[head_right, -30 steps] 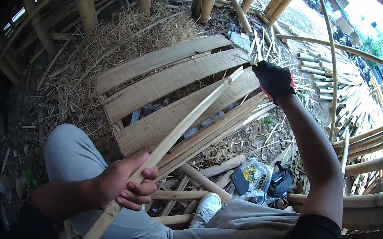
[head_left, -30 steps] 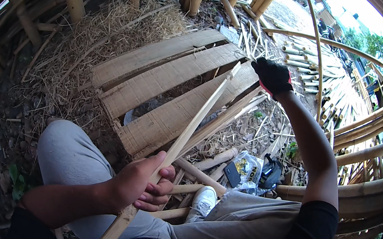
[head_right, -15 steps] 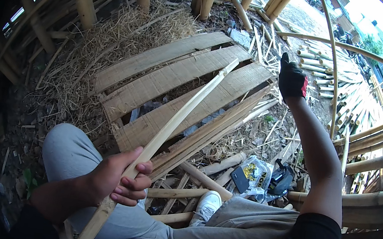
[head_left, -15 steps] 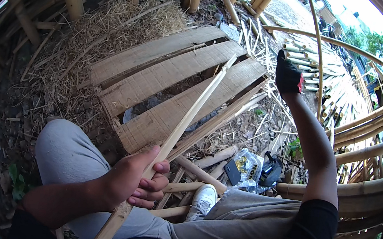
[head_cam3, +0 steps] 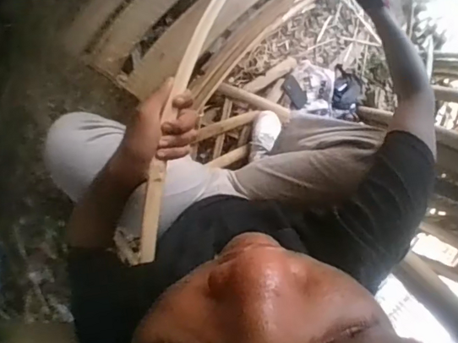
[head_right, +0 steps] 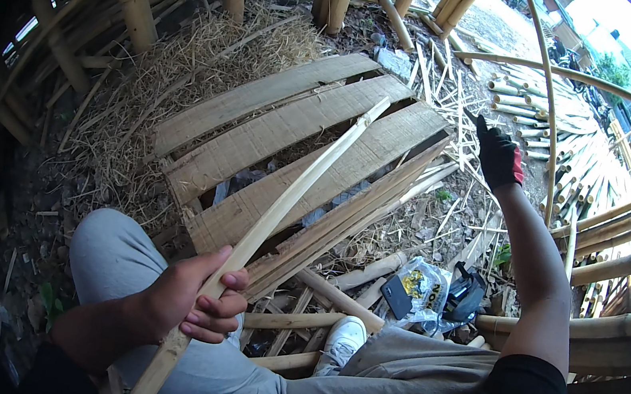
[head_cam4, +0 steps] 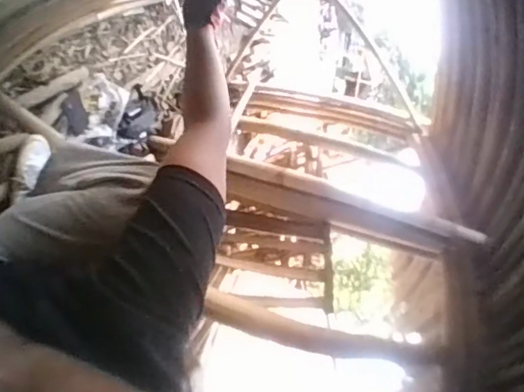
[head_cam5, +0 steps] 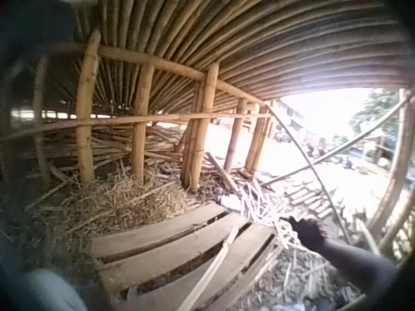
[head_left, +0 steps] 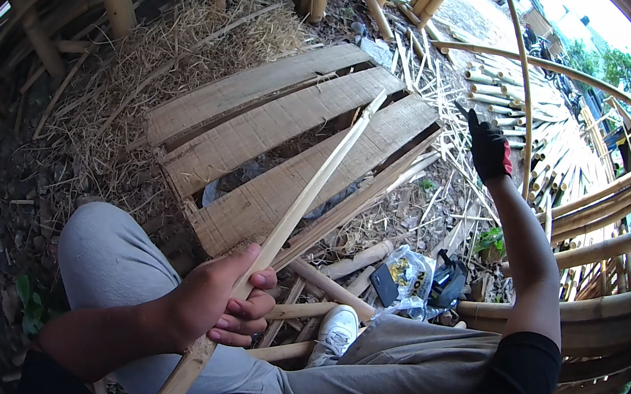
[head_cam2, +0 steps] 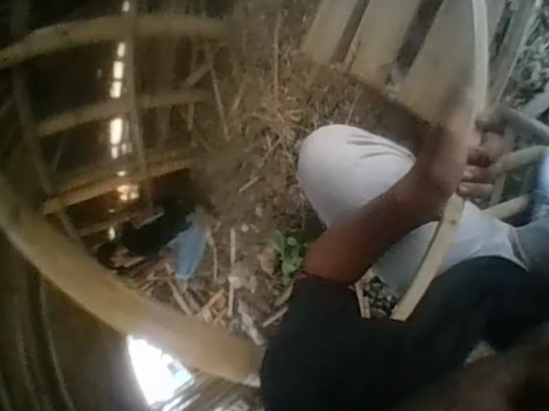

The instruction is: Shaving a thin strip of wood using a small knife.

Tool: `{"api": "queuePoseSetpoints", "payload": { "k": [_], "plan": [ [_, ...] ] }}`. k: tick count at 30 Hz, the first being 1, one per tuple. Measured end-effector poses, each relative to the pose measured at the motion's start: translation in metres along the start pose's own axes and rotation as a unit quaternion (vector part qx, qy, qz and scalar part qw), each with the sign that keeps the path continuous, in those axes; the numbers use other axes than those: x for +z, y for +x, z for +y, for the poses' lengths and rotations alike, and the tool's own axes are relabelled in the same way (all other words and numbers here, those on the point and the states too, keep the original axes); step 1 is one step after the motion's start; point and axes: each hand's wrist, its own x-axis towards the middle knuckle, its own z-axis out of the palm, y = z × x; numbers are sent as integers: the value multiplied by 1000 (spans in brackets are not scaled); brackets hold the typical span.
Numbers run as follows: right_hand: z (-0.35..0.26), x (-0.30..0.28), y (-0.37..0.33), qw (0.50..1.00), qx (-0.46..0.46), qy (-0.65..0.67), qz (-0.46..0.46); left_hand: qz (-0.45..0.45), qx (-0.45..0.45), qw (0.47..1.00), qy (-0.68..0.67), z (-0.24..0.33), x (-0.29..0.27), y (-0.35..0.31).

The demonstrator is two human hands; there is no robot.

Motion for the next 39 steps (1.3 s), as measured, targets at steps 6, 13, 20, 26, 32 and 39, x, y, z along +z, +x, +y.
{"api": "queuePoseSetpoints", "payload": {
  "k": [6,13,20,26,32,39],
  "plan": [
    [-18,-60,27,949,-116,258,138,-15,-5,1000,9,-2,5,1],
    [-26,-11,63,949,119,288,-41,-24,0,1000,9,-1,5,2],
    [-26,-93,74,965,-33,218,140,-10,9,1000,-10,3,-3,-3],
    [-33,1,78,962,83,233,-114,-25,5,1000,6,5,2,-1],
    [-23,-96,83,959,81,262,77,-12,20,1000,-12,3,-4,-4],
    [-25,-244,119,560,-82,815,-120,-28,26,999,3,-4,0,2]
  ]
}}
